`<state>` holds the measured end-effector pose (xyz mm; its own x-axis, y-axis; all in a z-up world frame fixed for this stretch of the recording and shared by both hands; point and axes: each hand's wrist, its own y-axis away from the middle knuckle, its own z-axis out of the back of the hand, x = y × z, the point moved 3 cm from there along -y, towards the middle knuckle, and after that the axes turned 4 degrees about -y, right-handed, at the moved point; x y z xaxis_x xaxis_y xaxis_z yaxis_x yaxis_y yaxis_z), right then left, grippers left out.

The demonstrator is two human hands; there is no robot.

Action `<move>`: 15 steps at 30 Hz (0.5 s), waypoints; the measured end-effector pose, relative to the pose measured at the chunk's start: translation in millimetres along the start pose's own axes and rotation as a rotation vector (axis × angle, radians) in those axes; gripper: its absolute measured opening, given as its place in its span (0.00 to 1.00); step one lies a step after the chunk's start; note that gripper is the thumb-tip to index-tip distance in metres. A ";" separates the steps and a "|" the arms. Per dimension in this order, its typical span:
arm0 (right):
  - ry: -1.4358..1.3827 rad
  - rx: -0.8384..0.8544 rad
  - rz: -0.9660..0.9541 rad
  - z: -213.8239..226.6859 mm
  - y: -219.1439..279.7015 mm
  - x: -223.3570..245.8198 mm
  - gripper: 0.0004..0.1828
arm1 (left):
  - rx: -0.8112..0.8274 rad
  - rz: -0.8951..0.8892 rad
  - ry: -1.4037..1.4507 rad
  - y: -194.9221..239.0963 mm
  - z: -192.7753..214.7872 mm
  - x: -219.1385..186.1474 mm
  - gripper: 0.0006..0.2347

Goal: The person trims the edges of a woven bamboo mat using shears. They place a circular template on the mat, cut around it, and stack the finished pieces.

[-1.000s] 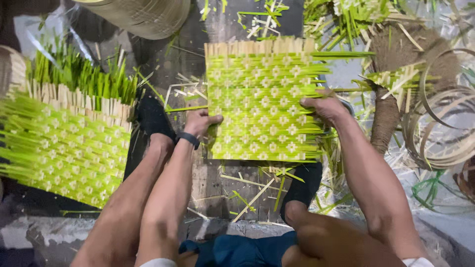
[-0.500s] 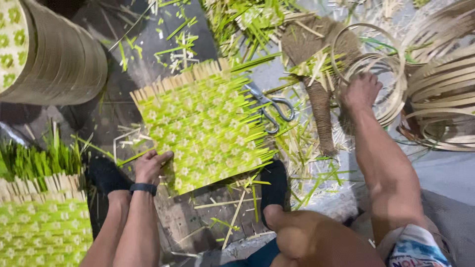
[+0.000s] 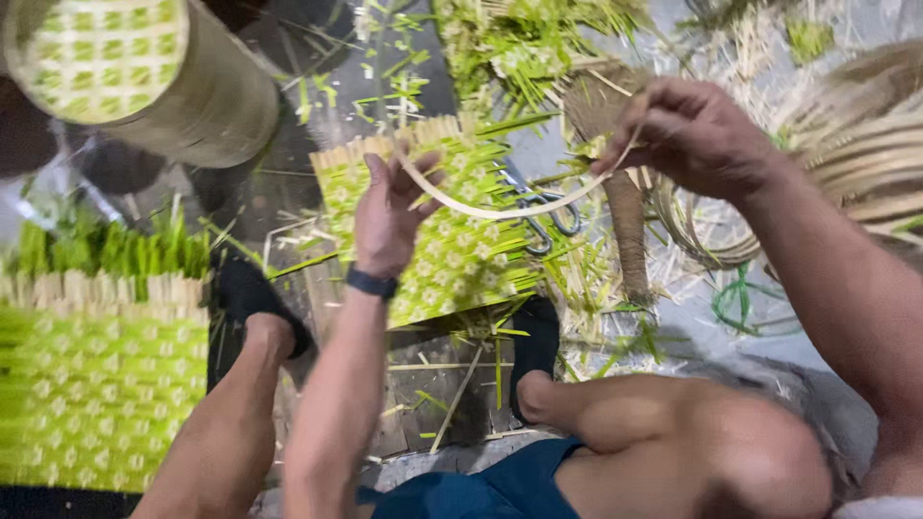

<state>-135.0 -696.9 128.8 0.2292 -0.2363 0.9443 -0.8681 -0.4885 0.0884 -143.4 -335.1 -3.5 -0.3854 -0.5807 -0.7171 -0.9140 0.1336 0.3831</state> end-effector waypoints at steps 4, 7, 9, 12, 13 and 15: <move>0.136 0.034 -0.132 -46.7 -20.0 -1.1 0.16 | 0.178 -0.285 0.354 25.6 1.5 -21.4 0.15; 0.056 -0.209 -0.075 -59.4 -43.2 -11.5 0.21 | 0.084 -0.161 0.223 37.1 29.6 -28.0 0.12; 0.074 -0.240 -0.099 -72.7 -60.0 -23.7 0.23 | 0.122 -0.035 0.274 36.9 43.2 -32.7 0.11; 0.320 -0.267 -0.191 -94.9 -76.1 -51.7 0.25 | 0.277 -0.101 0.527 31.1 58.2 -38.7 0.14; 0.440 -0.270 -0.231 -102.0 -78.7 -62.8 0.26 | 0.262 -0.144 0.583 28.4 63.4 -38.1 0.15; 0.176 -0.172 -0.167 -118.7 -82.0 -85.9 0.25 | 0.234 -0.226 0.691 21.9 70.7 -36.8 0.16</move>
<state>-135.8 -536.8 78.0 0.3084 -0.0082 0.9512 -0.8901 -0.3553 0.2855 -158.2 -254.1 -9.9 -0.0890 -0.9745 -0.2062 -0.9939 0.0734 0.0819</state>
